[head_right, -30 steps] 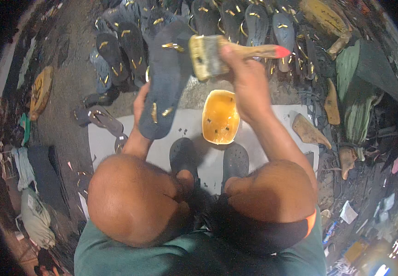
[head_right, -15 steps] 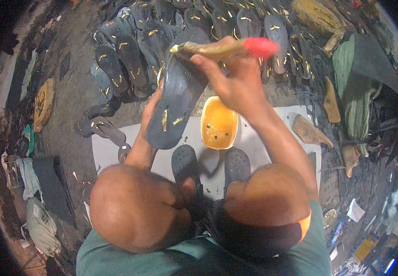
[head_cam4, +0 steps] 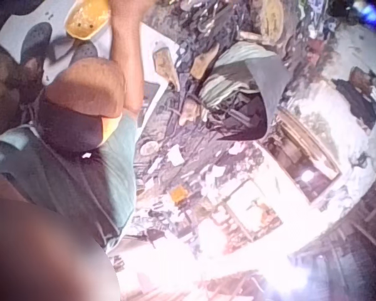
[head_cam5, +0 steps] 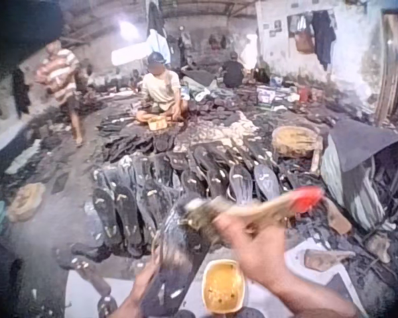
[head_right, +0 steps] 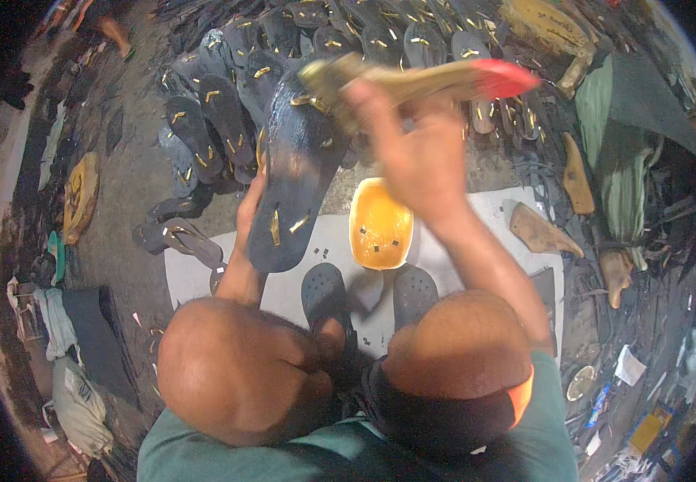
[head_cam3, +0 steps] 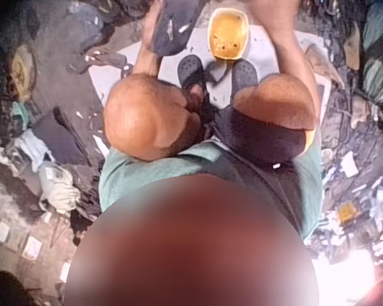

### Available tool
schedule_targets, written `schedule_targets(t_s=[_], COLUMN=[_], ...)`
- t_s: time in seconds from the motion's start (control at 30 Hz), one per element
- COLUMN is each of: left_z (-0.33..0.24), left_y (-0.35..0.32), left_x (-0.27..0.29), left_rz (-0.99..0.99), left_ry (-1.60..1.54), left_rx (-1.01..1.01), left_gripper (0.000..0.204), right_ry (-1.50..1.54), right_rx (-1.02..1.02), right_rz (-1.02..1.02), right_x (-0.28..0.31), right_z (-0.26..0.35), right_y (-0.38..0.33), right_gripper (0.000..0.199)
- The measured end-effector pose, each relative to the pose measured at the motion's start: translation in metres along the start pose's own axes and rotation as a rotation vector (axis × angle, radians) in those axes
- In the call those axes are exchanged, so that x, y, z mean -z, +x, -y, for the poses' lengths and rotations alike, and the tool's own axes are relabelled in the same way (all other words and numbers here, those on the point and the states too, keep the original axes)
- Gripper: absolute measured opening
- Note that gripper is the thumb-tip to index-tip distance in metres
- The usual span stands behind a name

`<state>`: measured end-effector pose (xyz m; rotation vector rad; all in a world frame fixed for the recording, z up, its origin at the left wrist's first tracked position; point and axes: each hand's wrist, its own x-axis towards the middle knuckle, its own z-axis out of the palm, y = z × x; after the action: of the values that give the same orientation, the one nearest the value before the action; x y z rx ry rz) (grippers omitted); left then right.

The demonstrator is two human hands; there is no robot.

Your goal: The person sits on the floor and repeatedly picks up black sandals, applies a yellow substance with a brush, and places them back in a pile. The process is repeated for multiple sandals throughout the clip.

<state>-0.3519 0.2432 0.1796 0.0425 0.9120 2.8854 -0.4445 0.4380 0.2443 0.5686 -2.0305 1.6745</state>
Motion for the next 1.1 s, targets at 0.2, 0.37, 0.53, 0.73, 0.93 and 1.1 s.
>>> schedule_targets(t_s=[0.2, 0.37, 0.53, 0.73, 0.93, 1.1], left_z=[0.001, -0.007, -0.015, -0.023, -0.034, -0.041], left_y=[-0.009, 0.014, -0.001, 0.006, 0.023, 0.024], left_x=[-0.015, 0.017, 0.002, -0.005, 0.002, -0.005], left_rz=[-0.028, 0.380, 0.219, 0.056, 0.150, 0.198], left_ry=[0.002, -0.351, -0.224, -0.276, -0.202, -0.305], left_rx=[-0.021, 0.039, -0.081, 0.003, -0.248, -0.193], left_gripper=[0.044, 0.045, 0.046, 0.043, 0.041, 0.041], right_ry=[-0.114, 0.239, -0.004, 0.014, 0.266, 0.236], right_rx=[-0.255, -0.015, -0.006, 0.455, 0.587, 0.537], right_rz=[0.034, 0.241, 0.118, 0.364, 0.526, 0.475], right_x=[0.011, -0.005, 0.022, 0.022, -0.026, -0.007], right_z=[-0.018, 0.002, -0.016, 0.023, 0.002, 0.011], right_y=[0.022, -0.038, 0.011, 0.074, -0.033, -0.018], right_gripper=[0.034, 0.026, 0.020, 0.017, 0.026, 0.009])
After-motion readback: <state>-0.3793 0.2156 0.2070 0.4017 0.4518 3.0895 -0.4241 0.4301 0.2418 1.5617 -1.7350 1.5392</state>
